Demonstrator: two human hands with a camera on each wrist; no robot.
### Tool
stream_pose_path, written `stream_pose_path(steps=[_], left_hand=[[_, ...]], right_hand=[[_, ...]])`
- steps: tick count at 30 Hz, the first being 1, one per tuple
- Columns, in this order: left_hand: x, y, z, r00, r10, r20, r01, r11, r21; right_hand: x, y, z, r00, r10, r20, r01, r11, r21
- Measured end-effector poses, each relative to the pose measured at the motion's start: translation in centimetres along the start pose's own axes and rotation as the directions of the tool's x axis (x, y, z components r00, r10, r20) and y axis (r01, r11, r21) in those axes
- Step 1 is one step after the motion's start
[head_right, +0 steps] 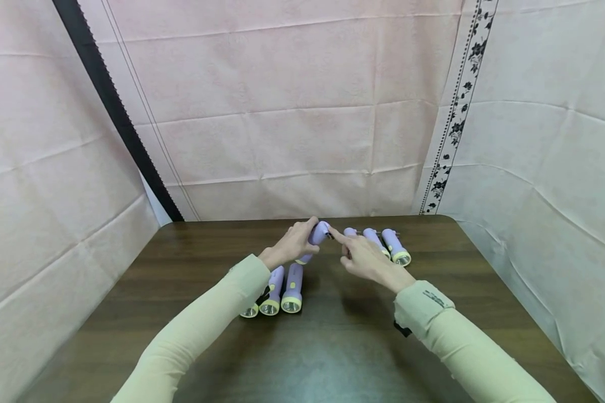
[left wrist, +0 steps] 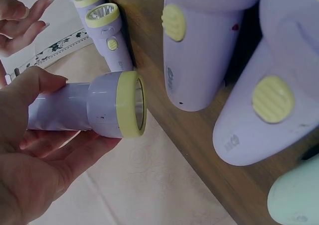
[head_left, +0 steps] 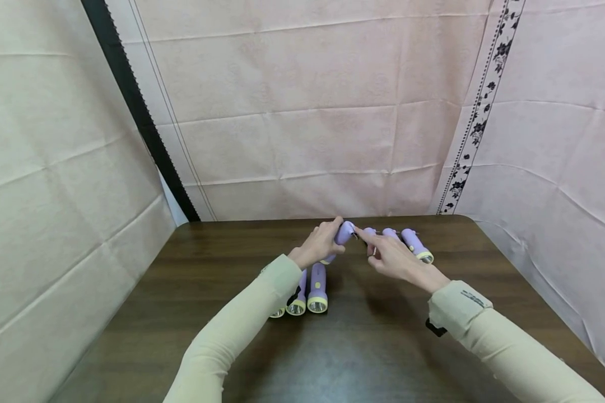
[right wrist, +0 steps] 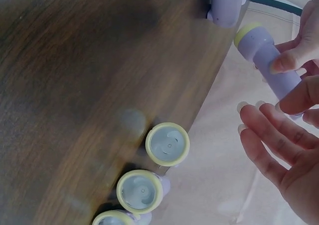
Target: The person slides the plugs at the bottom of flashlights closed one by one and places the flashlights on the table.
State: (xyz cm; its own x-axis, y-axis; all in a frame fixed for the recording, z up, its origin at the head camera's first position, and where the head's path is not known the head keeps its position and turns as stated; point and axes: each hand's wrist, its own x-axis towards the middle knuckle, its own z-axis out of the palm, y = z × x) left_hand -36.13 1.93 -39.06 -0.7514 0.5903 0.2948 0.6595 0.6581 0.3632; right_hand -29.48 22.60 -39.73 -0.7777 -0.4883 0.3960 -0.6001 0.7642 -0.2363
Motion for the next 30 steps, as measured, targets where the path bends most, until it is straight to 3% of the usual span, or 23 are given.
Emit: stream_pose_path(steps=[19,25,30], left_hand=[[-0.1,0.7,0.2,0.999,0.010,0.040,-0.011,1.000,0.026],[-0.3,1.0,0.1,0.999,-0.015,0.052,0.013,0.999,0.051],[-0.1,1.5,-0.2,0.994,-0.077,0.079,0.069,0.993,0.093]], right_hand=[[0.2,0.2,0.2,1.000,-0.002,-0.013,0.002,1.000,0.022],[0.2,0.2,0.1,1.000,0.024,0.008,-0.024,0.999,0.035],[0.2,0.4,-0.2,0.997,0.065,0.042,-0.067,0.997,0.047]])
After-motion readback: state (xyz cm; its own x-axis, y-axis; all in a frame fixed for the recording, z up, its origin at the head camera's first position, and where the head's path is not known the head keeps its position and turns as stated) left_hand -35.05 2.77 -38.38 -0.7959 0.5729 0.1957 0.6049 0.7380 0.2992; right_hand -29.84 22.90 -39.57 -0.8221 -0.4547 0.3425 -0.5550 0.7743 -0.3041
